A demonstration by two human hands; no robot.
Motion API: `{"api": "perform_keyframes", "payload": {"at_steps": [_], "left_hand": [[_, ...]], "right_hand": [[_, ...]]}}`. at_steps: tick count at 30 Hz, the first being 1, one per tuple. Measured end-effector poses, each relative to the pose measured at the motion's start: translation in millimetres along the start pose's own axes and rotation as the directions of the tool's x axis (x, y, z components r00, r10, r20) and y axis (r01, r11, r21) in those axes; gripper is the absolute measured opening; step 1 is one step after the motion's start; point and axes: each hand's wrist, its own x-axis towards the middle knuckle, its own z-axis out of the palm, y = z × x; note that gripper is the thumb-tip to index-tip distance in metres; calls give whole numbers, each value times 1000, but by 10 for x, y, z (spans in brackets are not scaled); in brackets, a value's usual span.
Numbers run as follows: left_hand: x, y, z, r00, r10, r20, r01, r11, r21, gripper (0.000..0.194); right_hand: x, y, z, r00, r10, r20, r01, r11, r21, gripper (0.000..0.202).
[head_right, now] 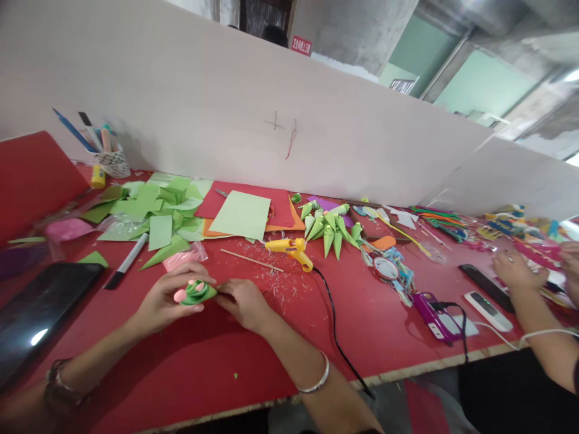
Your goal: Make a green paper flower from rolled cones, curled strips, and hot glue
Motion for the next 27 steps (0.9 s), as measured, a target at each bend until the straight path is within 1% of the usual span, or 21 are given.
{"api": "perform_keyframes", "payload": {"at_steps": [3, 8, 13, 18, 23, 25, 27], "left_hand": [[7, 20, -1, 1000, 20, -17, -20, 1000, 15, 26], [21, 38, -14, 999, 21, -28, -20, 999, 28, 33], [25, 31, -28, 999, 19, -43, -17, 998, 61, 23], [31, 2, -33, 996, 5, -90, -3, 1000, 25, 23], [28, -55, -30, 986, -82, -145, 75, 996, -58, 19], [25, -72, -18, 975, -146, -168, 127, 985, -119, 21], [23, -80, 4, 958, -230, -170, 196, 961, -196, 25]], "right_hand": [[7, 8, 0, 1000, -16, -3, 16, 1000, -7, 18], [9, -6, -21, 999, -10, 30, 9, 1000, 28, 21], [10, -11, -31, 1000, -28, 13, 27, 998, 55, 22], [5, -2, -32, 1000, -18, 0, 18, 999, 49, 24], [6, 3, -20, 998, 29, 47, -33, 996, 83, 30], [7, -10, -14, 999, 52, 15, -54, 991, 120, 29], [6, -23, -11, 996, 83, -18, -78, 978, 194, 27]]}}
